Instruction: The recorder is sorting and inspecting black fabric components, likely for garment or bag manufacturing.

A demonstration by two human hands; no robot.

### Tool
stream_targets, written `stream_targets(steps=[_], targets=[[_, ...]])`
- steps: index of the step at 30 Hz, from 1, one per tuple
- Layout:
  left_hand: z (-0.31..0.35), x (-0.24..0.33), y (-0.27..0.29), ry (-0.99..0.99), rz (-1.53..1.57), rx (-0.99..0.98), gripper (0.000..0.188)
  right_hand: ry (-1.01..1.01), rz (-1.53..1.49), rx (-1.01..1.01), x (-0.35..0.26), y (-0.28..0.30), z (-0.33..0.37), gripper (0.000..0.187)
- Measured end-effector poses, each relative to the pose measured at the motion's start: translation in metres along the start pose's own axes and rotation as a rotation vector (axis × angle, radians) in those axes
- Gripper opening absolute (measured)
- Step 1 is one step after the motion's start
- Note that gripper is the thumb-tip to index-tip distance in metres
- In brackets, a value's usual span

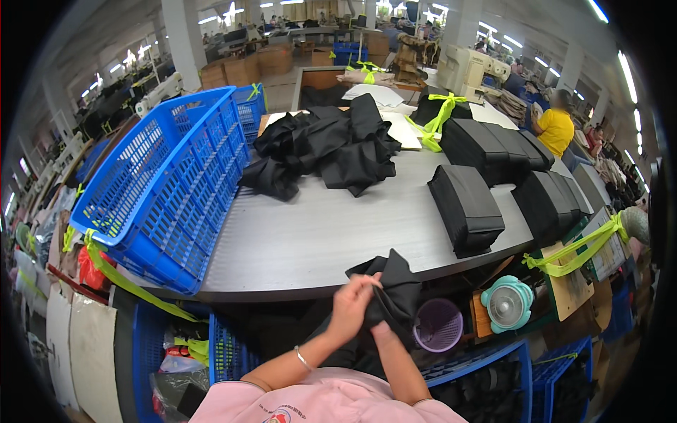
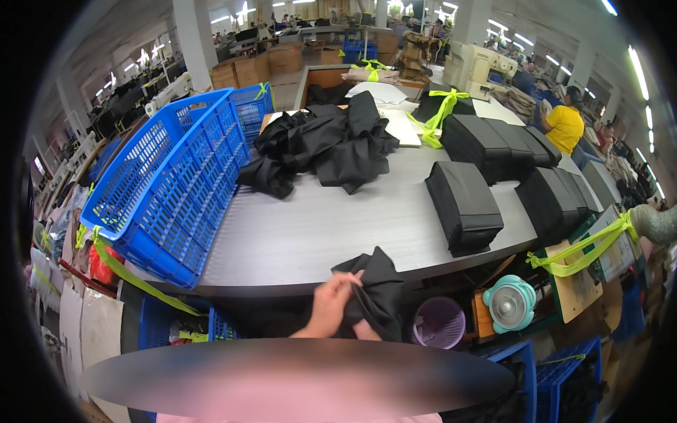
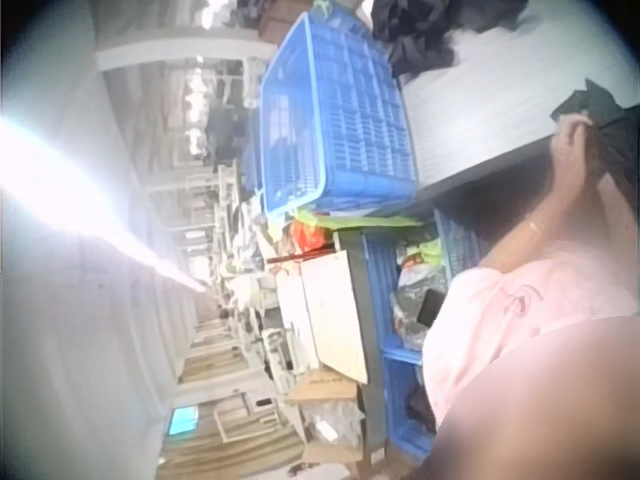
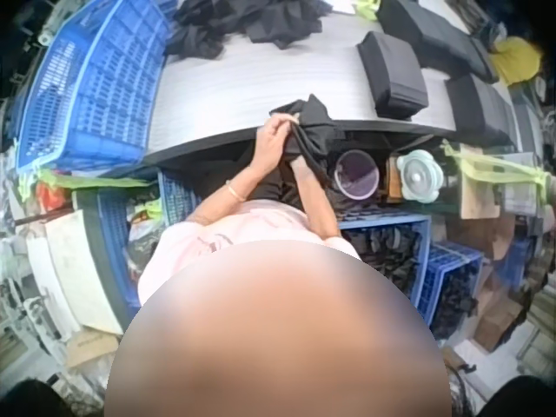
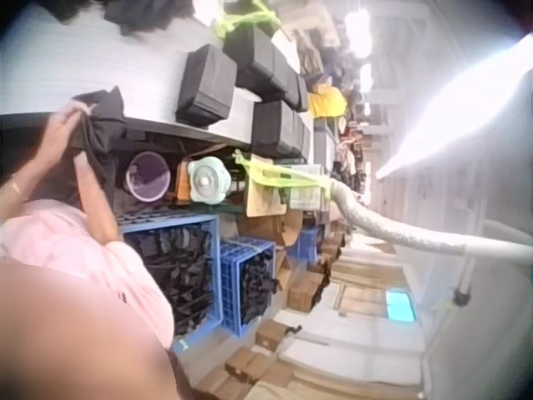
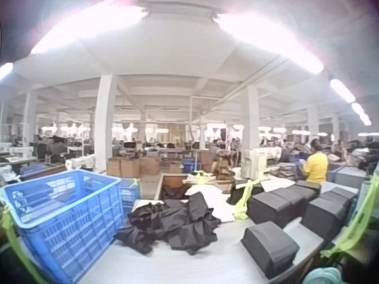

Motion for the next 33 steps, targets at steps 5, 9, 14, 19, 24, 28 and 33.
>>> stream_targets(steps=[5, 9, 14, 19, 24, 28, 33], targets=[[-0.059, -0.035, 0.029, 0.004, 0.108, 0.121, 0.016, -0.159, 0.831, 0.125, -0.022, -0.058, 0.056, 0.036], [-0.075, -0.046, 0.035, 0.025, 0.216, 0.08, 0.016, 0.08, 1.127, -0.061, -0.048, -0.084, 0.08, 0.027], [-0.107, -0.044, 0.075, -0.008, 0.109, 0.236, 0.015, -0.178, 1.305, -0.097, -0.074, -0.064, 0.13, 0.015], [-0.096, -0.024, 0.081, -0.158, -0.003, 0.304, 0.015, -0.191, 0.806, 0.071, -0.064, -0.017, 0.148, 0.02], [-0.041, 0.042, 0.027, -0.179, -0.224, -0.024, 0.006, 0.367, 1.448, 0.147, -0.11, -0.067, 0.101, 0.056], [0.007, 0.056, -0.016, -0.348, -0.239, -0.275, 0.009, 0.588, 1.596, 0.176, -0.113, -0.089, 0.068, 0.052], [-0.003, 0.041, 0.025, -0.203, -0.189, -0.09, 0.005, 0.03, 0.924, 0.252, -0.099, -0.017, 0.061, 0.018]])
Point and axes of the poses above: each hand's wrist, its own z-axis away from the middle knuckle, its own y-axis out of the back of the hand, x = y × z, the point moved 7 cm from there along -z, towards the middle knuckle, and after that the axes turned 1 degree about -y, right-handed, at the moved point
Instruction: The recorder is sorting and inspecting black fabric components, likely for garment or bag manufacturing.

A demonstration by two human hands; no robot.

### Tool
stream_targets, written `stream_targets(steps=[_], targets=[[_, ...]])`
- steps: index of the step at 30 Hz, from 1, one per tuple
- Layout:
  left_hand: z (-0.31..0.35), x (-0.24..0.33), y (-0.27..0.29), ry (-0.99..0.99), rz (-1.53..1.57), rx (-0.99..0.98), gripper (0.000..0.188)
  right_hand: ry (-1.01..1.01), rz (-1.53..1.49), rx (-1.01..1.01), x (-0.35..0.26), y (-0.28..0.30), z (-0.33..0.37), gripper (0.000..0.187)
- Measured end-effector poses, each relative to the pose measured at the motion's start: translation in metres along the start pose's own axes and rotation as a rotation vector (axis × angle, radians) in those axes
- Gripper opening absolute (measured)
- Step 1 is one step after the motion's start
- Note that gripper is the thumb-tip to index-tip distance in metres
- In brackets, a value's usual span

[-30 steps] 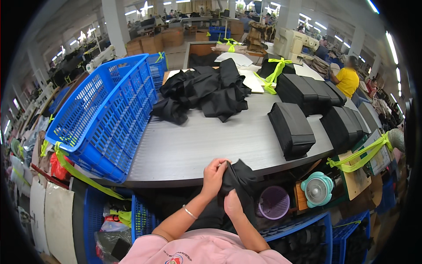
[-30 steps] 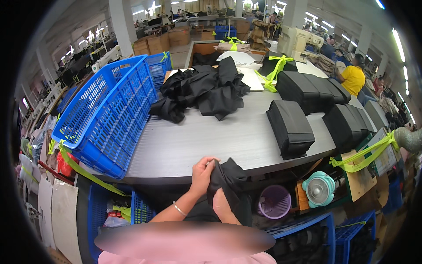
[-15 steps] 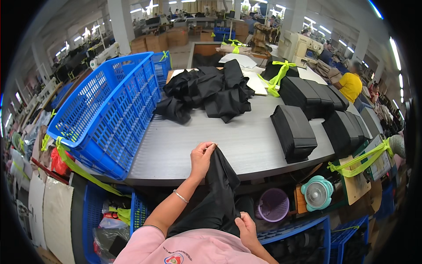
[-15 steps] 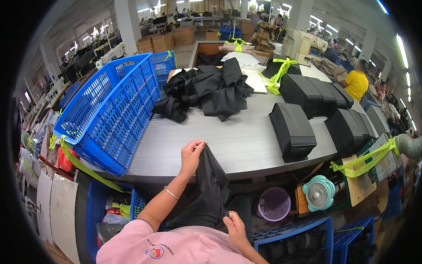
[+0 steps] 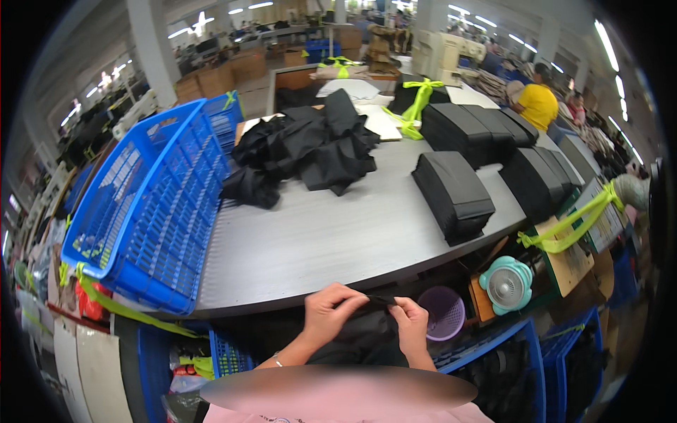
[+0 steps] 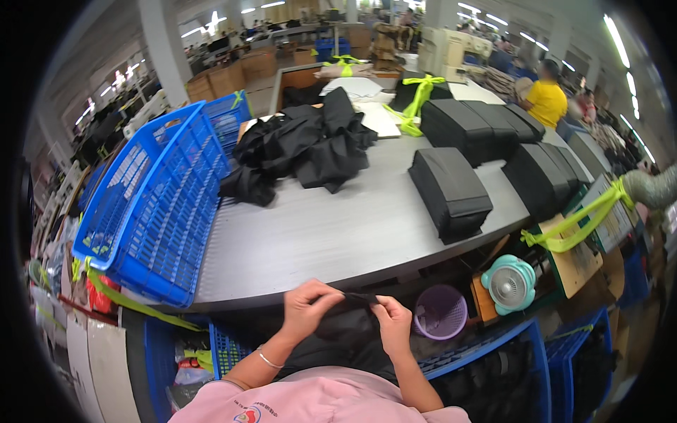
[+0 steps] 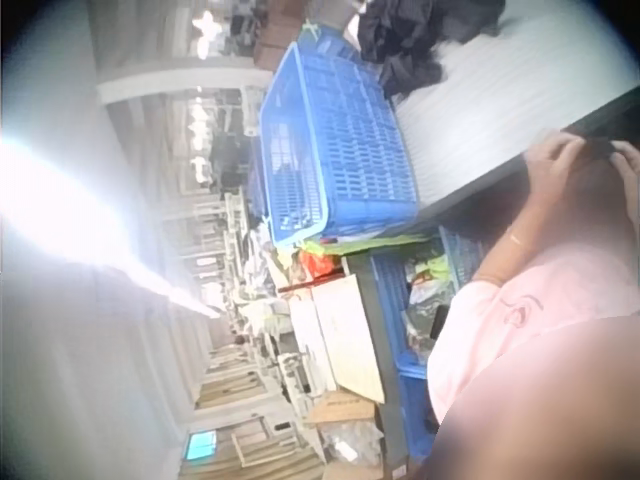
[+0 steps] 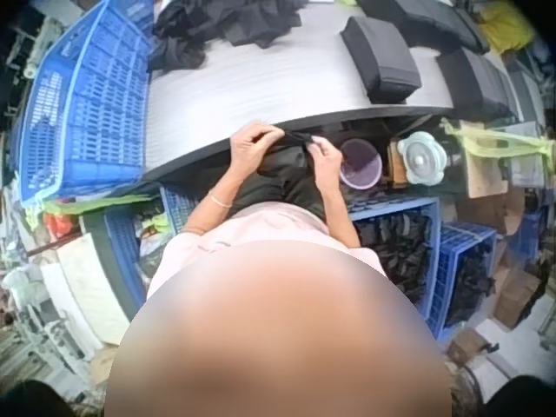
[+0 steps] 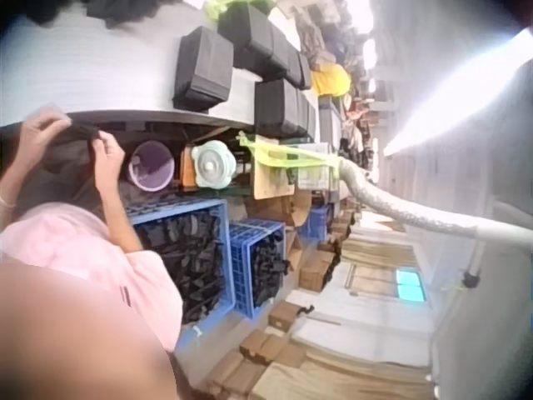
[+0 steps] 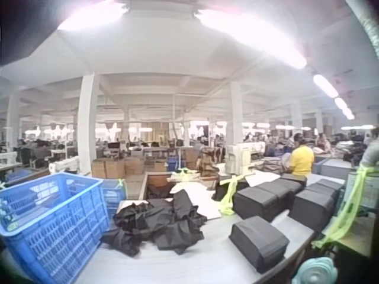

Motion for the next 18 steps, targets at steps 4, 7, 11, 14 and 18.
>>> stream_targets(steps=[4, 7, 11, 14, 18], targets=[[-0.002, -0.037, 0.012, 0.136, 0.092, 0.054, 0.016, -0.402, -0.659, -0.351, 0.021, -0.021, 0.022, 0.009], [0.009, -0.068, -0.002, 0.57, 0.653, 0.006, 0.044, -0.435, -0.635, -0.418, 0.015, -0.031, 0.016, 0.011], [0.03, -0.098, -0.01, 0.7, 1.082, -0.305, 0.035, -0.277, -0.488, -0.473, -0.025, -0.026, -0.01, 0.017], [0.053, -0.101, -0.014, 0.972, 1.041, -0.386, 0.033, -0.336, -0.552, -0.445, -0.012, -0.023, -0.021, 0.013], [0.09, -0.092, -0.028, 1.164, 1.043, -0.566, 0.04, -0.506, -0.47, -0.366, 0.016, -0.052, -0.027, 0.017]])
Point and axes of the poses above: each hand's wrist, its own z-axis away from the middle knuckle, its own y-axis out of the back of the hand, x = y × z, the point moved 7 cm from there along -z, towards the middle knuckle, and after that the axes turned 1 degree about -y, right-handed, at the moved point
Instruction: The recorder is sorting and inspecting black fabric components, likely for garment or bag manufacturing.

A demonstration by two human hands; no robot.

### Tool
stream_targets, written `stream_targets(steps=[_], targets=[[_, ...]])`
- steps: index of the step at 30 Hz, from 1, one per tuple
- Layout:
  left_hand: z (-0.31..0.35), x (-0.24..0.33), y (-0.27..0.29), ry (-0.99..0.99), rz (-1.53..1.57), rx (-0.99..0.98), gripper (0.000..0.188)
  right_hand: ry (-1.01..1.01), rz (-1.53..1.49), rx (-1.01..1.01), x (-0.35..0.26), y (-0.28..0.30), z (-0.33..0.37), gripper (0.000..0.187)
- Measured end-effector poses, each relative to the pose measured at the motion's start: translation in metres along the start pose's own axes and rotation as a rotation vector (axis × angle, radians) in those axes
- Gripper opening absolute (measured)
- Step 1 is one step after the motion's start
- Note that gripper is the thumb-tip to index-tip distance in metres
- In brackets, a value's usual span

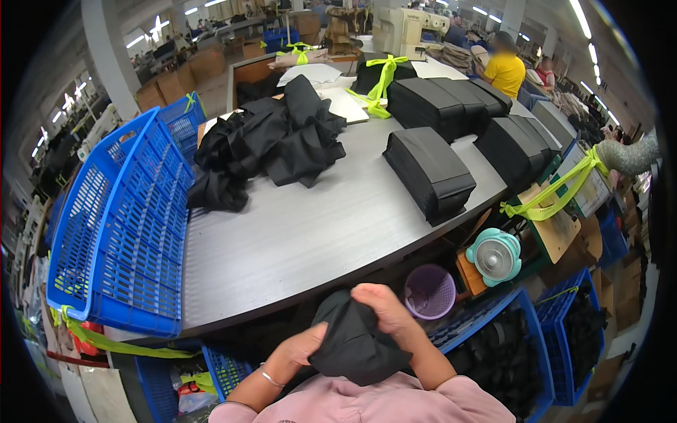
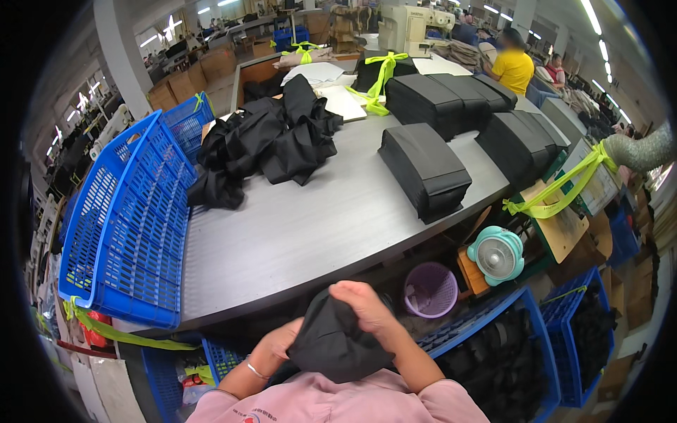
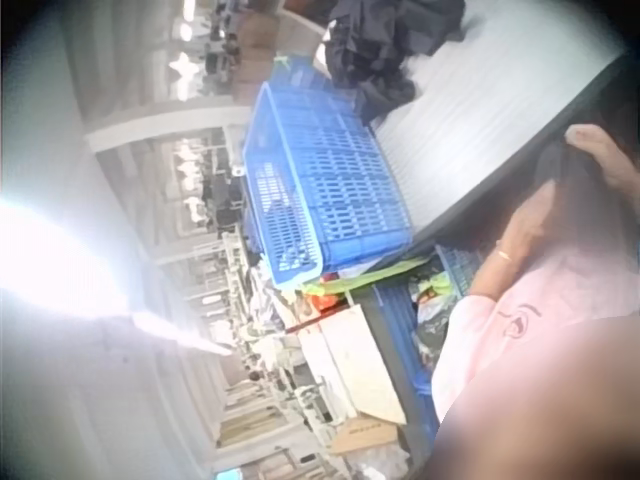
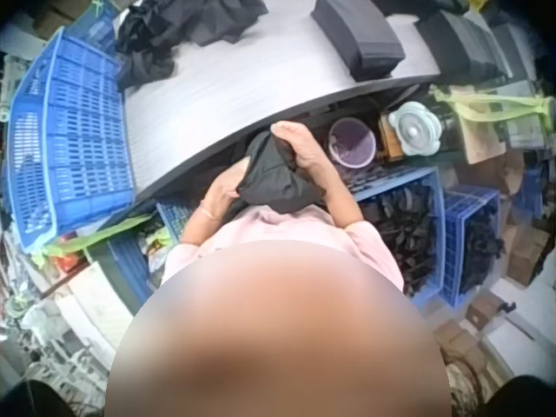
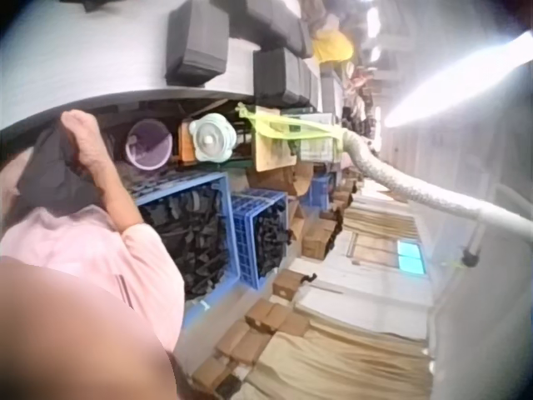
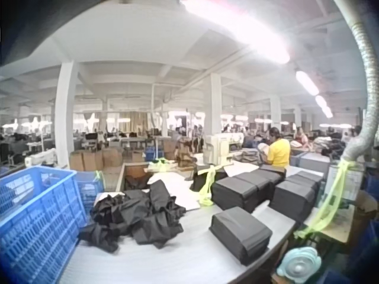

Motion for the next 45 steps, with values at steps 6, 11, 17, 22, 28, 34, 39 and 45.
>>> stream_targets(steps=[6, 11, 17, 22, 28, 34, 39, 45], targets=[[-0.049, -0.062, 0.003, -0.522, -0.614, -0.433, 0.054, -0.129, 0.317, -0.217, 0.13, -0.029, -0.039, 0.029], [-0.125, -0.05, -0.036, -0.624, -0.381, -0.305, 0.058, -0.249, 0.196, -0.393, 0.235, -0.006, -0.056, 0.028], [-0.075, 0.062, -0.016, -0.618, 0.04, 0.132, 0.06, 0.122, 0.412, 0.035, 0.136, 0.016, -0.009, 0.023], [-0.022, 0.079, -0.039, -0.512, 0.232, 0.507, 0.054, 0.432, 0.314, 0.446, 0.026, 0.04, 0.024, 0.025], [-0.022, 0.048, -0.024, -0.493, 0.256, 0.581, 0.054, 0.783, 1.046, 0.374, -0.011, -0.033, 0.049, 0.023], [-0.027, 0.032, -0.003, -0.481, 0.205, 0.553, 0.053, 0.717, 0.919, 0.368, -0.005, -0.023, 0.045, 0.007], [-0.014, 0.029, 0.027, -0.476, 0.172, 0.525, 0.052, 0.236, 0.007, -0.131, 0.01, -0.012, 0.054, 0.016], [-0.029, 0.008, 0.04, -0.464, 0.124, 0.479, 0.05, 0.173, -0.07, 0.009, -0.01, -0.013, 0.03, 0.023]])
Point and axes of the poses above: each hand's wrist, its own z-axis away from the middle knuckle, its own y-axis out of the back of the hand, x = y × z, the point moved 7 cm from there along -z, towards the middle knuckle, and after that the axes turned 1 degree about -y, right-handed, at the moved point
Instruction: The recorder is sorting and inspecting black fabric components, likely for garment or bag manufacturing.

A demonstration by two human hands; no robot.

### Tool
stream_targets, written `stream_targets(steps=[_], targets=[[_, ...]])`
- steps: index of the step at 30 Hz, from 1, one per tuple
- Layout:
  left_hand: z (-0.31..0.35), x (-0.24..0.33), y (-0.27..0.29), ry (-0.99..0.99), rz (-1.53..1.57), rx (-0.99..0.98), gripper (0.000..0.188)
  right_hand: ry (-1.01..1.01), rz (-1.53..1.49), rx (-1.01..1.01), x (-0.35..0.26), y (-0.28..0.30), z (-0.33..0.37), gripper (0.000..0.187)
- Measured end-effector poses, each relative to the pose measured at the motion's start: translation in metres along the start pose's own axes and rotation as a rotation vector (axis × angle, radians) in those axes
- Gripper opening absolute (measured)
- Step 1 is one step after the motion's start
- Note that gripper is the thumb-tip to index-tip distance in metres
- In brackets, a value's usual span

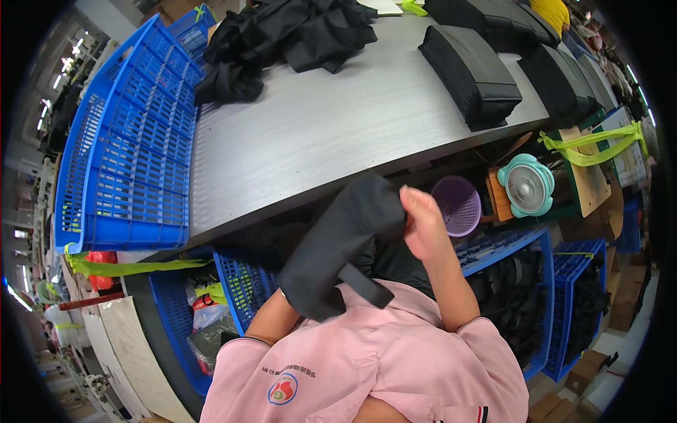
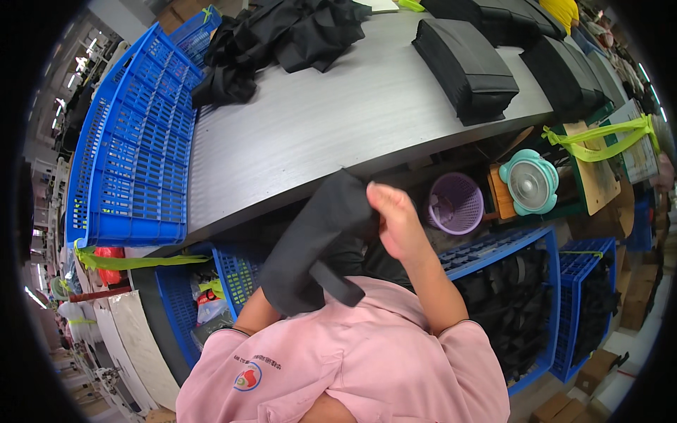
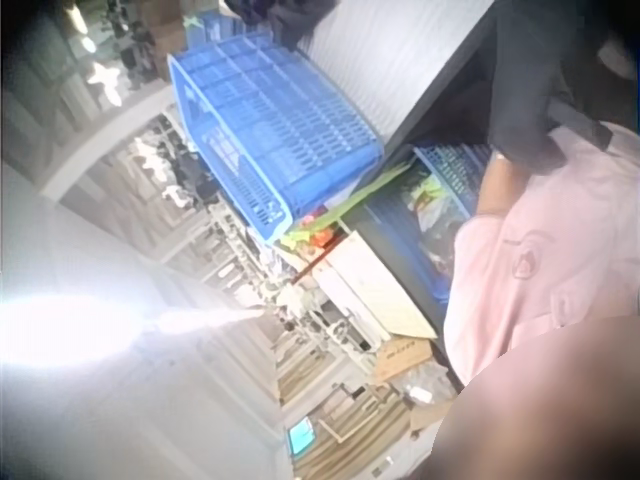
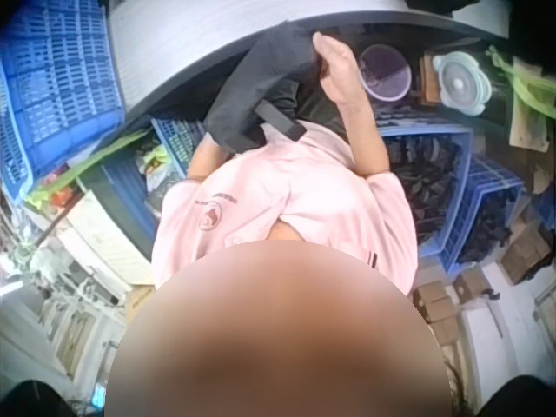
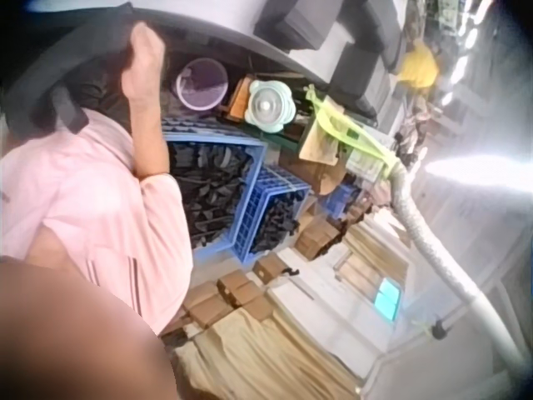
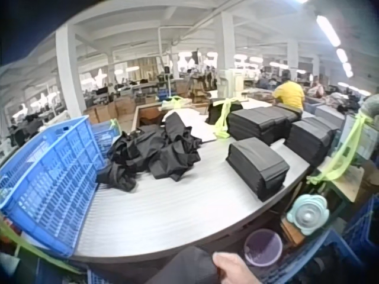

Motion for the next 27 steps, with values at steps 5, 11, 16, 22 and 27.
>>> stream_targets(steps=[5, 11, 16, 22, 27], targets=[[-0.003, -0.021, 0.008, -0.001, -0.031, -0.049, 0.049, 0.106, 0.154, 0.21, -0.02, 0.039, -0.033, 0.034], [-0.005, -0.02, 0.046, -0.034, -0.042, -0.086, 0.048, 0.766, 0.961, 0.336, -0.054, 0.001, 0.024, 0.032], [-0.007, -0.041, 0.061, -0.036, -0.065, -0.129, 0.048, 0.896, 1.354, 0.235, -0.035, -0.034, 0.023, 0.044], [-0.011, -0.038, 0.099, -0.022, -0.102, -0.185, 0.047, 0.675, 1.322, -0.2, -0.029, -0.023, 0.005, 0.011], [-0.03, 0.008, 0.152, -0.041, -0.107, -0.219, 0.046, 0.521, 1.058, -0.372, -0.053, -0.02, 0.004, 0.015]])
Point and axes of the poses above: each hand's wrist, its own z-axis away from the middle knuckle, its own y-axis out of the back of the hand, x = y × z, the point moved 7 cm from there along -z, towards the middle knuckle, and after that the axes turned 1 degree about -y, right-handed, at the moved point
